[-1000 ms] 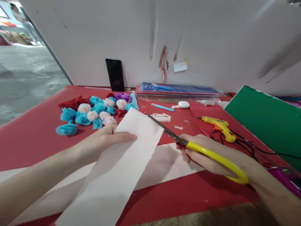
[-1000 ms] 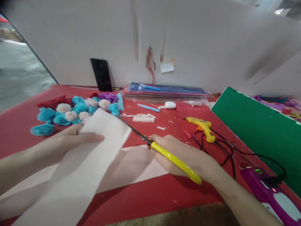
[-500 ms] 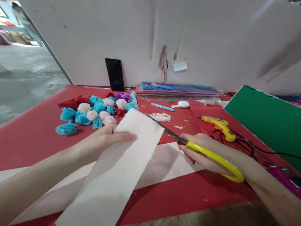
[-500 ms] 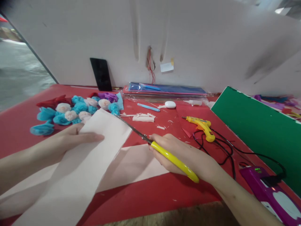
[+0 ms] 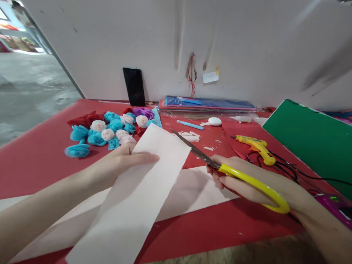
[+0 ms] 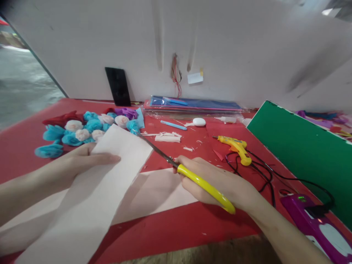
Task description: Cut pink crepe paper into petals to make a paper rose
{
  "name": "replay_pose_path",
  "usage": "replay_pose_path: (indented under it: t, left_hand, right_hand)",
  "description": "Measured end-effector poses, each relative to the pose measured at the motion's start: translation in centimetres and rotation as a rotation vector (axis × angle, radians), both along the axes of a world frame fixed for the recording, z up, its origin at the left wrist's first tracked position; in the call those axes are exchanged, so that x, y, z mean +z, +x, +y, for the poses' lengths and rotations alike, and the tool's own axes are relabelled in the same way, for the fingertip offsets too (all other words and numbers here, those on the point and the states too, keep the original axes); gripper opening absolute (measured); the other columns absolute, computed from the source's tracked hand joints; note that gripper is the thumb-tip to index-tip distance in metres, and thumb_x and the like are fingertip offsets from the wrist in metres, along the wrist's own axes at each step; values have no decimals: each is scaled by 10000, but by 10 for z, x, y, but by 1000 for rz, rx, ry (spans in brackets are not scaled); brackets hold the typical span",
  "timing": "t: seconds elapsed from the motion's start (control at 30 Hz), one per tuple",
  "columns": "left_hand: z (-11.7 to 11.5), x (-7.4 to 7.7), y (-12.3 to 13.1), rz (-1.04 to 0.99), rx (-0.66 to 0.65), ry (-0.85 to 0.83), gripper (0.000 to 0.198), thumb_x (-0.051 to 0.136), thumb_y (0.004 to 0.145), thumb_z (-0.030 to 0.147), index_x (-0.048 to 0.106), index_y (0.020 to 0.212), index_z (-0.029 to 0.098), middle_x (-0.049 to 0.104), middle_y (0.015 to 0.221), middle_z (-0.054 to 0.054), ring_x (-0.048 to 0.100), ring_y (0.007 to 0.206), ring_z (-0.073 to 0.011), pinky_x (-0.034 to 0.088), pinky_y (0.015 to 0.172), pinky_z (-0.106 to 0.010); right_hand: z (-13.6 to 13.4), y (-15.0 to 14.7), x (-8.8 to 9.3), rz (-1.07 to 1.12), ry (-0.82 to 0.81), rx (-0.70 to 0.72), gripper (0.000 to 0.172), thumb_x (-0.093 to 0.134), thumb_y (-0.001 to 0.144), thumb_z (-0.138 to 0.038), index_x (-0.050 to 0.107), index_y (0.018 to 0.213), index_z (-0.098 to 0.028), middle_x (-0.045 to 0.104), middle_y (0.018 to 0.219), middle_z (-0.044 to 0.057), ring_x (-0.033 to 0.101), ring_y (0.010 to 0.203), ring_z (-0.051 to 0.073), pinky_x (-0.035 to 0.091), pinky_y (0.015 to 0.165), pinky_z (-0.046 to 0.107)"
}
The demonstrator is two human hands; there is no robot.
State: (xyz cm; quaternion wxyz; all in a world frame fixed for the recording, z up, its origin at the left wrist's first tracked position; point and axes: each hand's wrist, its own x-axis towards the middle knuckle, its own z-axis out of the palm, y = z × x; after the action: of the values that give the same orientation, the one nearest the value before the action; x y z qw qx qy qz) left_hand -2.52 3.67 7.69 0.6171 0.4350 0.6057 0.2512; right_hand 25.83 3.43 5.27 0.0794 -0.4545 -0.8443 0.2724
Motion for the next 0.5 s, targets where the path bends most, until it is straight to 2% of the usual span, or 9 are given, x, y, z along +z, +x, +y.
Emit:
replay_pose_path:
  t: [0.23,0.4,0.5]
  left_hand:
    - [3,-10,-4,0,10,-8,272,734,560,387,661,696,164,706,600,-23,647,501,-170,469,440,-204]
    - [7,-20,-7,-3,-20,-22,391,765,489,437,680,733,143,712,624,-62,651,501,-218,492,436,-253]
    - [6,-22,-6,-12,-33,-35,417,770,500,435,687,774,132,719,657,-74,657,524,-225,500,458,-259]
  right_hand:
    - [-1,-6,13,18,-99,-4,135,443,869,-236,505,984,-199,580,778,25,570,648,157,440,598,266]
    - [-2,-8,17,-48,-139,4,75,427,861,-254,461,898,-198,548,767,26,537,634,160,417,594,279]
    - [-2,-9,18,-46,-138,25,68,413,866,-260,438,858,-197,535,768,32,515,652,164,405,612,287]
